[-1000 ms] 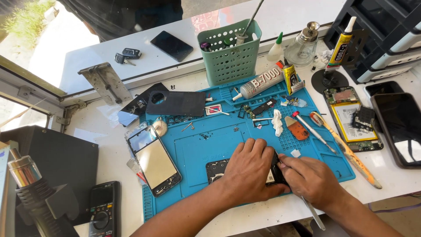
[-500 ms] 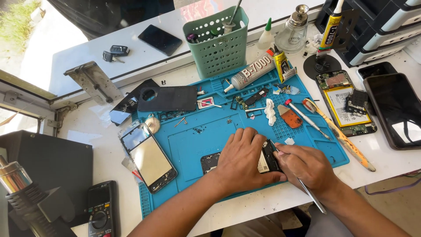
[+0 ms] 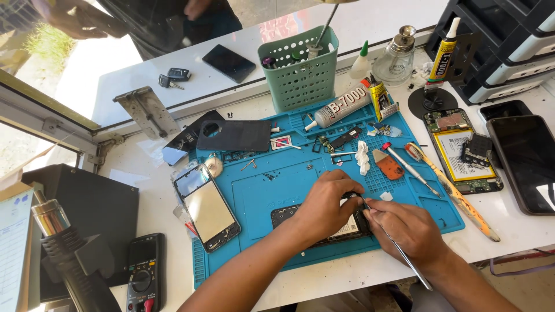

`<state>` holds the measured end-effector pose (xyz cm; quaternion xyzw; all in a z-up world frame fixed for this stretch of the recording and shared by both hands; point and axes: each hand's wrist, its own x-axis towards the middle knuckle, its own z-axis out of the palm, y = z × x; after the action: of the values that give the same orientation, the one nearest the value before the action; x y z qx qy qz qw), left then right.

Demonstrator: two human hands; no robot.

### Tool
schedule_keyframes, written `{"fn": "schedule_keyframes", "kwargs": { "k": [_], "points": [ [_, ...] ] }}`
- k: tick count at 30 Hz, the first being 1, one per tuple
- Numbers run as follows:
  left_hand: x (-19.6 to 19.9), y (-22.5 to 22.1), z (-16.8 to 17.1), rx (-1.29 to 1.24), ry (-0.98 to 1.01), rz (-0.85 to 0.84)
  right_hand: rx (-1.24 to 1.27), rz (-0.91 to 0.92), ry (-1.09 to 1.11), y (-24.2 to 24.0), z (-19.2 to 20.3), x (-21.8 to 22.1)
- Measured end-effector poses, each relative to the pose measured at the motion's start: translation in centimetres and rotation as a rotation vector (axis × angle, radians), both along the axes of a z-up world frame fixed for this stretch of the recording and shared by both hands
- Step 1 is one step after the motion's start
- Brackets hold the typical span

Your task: Disassembling and repairing a mobile phone at a workstation using specialized tools.

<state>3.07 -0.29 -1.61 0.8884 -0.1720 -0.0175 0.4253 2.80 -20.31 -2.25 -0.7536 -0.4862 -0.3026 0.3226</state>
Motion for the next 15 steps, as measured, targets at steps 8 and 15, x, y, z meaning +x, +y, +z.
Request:
{"fn": "schedule_keyframes", "kwargs": {
  "k": [8, 15],
  "points": [
    [0.8, 0.4, 1.0, -0.043, 0.037, -0.023, 0.032, 0.017, 0.045, -0.1, 0.1, 0.0],
    [0.7, -0.1, -0.2, 0.03, 0.007, -0.049, 0.036, -0.038, 0.129, -0.8, -0.6, -0.2]
  ]
}}
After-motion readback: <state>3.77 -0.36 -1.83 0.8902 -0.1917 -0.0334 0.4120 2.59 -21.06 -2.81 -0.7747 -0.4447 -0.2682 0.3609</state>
